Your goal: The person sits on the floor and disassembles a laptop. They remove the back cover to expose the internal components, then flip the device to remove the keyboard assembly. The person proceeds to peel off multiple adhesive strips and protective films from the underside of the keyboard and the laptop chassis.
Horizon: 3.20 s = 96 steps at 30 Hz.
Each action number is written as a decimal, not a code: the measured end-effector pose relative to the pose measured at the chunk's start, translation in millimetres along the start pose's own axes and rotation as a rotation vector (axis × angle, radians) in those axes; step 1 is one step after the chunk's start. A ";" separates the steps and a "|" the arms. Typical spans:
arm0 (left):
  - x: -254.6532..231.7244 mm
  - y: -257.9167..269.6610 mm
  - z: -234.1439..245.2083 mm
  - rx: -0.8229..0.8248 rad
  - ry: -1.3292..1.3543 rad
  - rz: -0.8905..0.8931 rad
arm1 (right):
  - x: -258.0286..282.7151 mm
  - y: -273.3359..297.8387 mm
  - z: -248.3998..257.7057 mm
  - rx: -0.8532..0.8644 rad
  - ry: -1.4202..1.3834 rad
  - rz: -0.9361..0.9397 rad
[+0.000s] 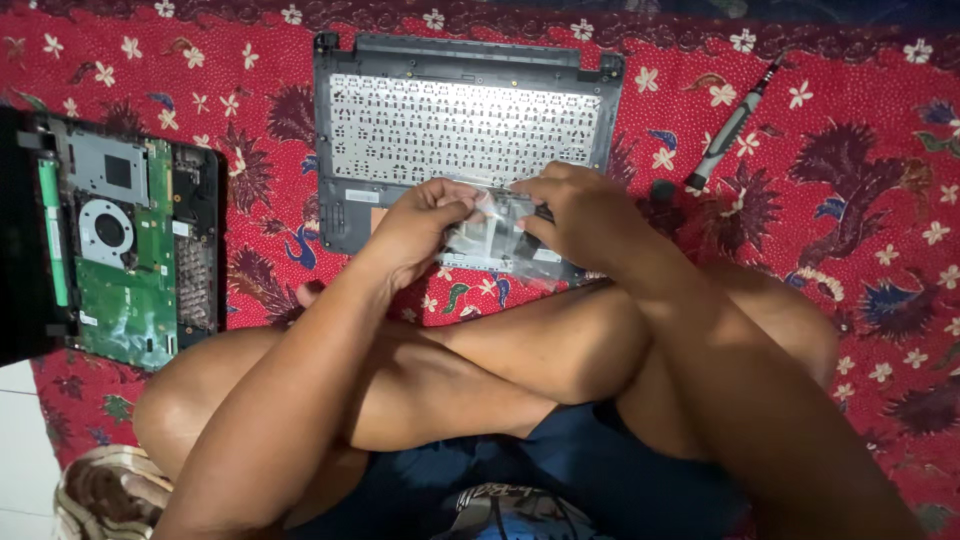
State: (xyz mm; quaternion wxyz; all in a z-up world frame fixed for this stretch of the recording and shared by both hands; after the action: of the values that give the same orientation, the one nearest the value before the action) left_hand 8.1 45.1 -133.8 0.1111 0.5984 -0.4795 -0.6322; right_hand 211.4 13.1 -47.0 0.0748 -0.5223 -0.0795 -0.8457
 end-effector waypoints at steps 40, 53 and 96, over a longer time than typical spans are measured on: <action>-10.0 3.1 -12.4 -0.059 0.142 -0.008 | -28.0 -23.0 -23.8 -0.059 -0.180 -0.033; -4.8 -2.7 -6.6 -0.111 0.025 -0.029 | -29.0 -23.0 -26.2 -0.043 -0.184 -0.048; -63.6 32.1 -19.2 -0.387 -0.994 -0.410 | -75.1 0.5 53.9 -0.344 -1.352 -0.402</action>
State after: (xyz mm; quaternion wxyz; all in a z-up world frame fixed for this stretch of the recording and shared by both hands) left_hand 27.3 65.0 -65.3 -0.1452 0.2787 -0.2235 -0.9227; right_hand 291.8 27.4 -90.5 -0.2308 -0.9106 -0.0684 -0.3360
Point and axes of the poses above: each hand's wrist, its own y-axis away from the middle knuckle, its own z-axis out of the back of the hand, x = y × z, the point moved 7 cm from there along -y, towards the middle knuckle, and after that the axes turned 12 degrees about -y, right-handed, at the moved point
